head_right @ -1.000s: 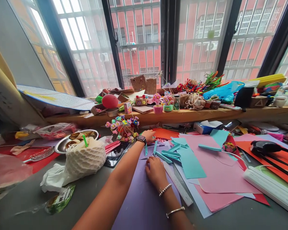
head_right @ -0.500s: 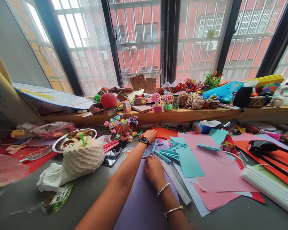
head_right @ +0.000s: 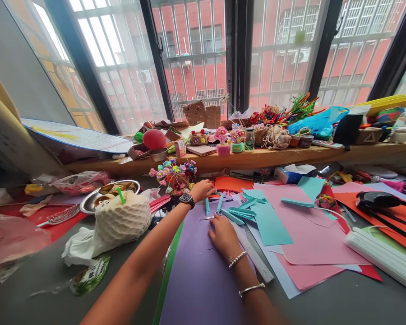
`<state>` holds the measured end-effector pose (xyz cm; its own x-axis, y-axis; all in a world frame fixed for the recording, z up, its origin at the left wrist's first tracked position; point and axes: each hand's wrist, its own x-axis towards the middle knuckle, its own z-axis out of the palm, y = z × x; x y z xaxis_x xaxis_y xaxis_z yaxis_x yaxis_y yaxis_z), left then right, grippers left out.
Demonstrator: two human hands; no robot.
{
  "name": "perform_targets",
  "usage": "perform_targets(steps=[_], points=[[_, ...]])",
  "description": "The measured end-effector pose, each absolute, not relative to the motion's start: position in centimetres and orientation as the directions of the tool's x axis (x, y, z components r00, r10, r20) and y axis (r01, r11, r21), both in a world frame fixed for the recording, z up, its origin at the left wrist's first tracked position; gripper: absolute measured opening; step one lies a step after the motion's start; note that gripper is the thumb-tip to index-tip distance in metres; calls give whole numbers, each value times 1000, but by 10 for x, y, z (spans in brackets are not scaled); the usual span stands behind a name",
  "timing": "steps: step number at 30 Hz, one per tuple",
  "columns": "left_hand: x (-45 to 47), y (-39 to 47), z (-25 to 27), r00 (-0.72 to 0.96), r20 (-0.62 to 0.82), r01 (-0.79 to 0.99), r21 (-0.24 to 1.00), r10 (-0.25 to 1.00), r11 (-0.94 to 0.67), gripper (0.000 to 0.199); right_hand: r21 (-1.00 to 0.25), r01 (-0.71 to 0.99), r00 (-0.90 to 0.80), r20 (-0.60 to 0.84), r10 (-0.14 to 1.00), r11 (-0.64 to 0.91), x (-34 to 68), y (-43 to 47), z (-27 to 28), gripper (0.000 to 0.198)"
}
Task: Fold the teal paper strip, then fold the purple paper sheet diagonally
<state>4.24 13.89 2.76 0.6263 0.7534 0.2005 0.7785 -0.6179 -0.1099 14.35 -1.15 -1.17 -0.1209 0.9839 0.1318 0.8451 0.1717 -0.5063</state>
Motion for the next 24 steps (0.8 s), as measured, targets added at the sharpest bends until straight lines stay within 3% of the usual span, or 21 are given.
perform_targets(steps=[7, 11, 18, 22, 24], points=[[17, 100, 12, 754, 249, 638, -56, 608, -768, 40, -439, 877, -165, 108, 980, 196, 142, -12, -14, 40], [10, 92, 2, 649, 264, 748, -52, 713, -661, 31, -378, 908, -158, 91, 983, 180, 143, -14, -15, 43], [5, 64, 9, 531, 294, 834, -13, 795, -552, 35, -262, 965, 55, 69, 996, -36, 149, -15, -16, 60], [-1, 19, 6, 514, 225, 847, 24, 828, -532, 57, -222, 966, 153, 63, 986, -135, 151, -15, -15, 67], [-5, -7, 2, 594, 120, 795, 63, 795, -604, 75, -213, 965, 172, 62, 983, -156, 151, -15, -15, 68]])
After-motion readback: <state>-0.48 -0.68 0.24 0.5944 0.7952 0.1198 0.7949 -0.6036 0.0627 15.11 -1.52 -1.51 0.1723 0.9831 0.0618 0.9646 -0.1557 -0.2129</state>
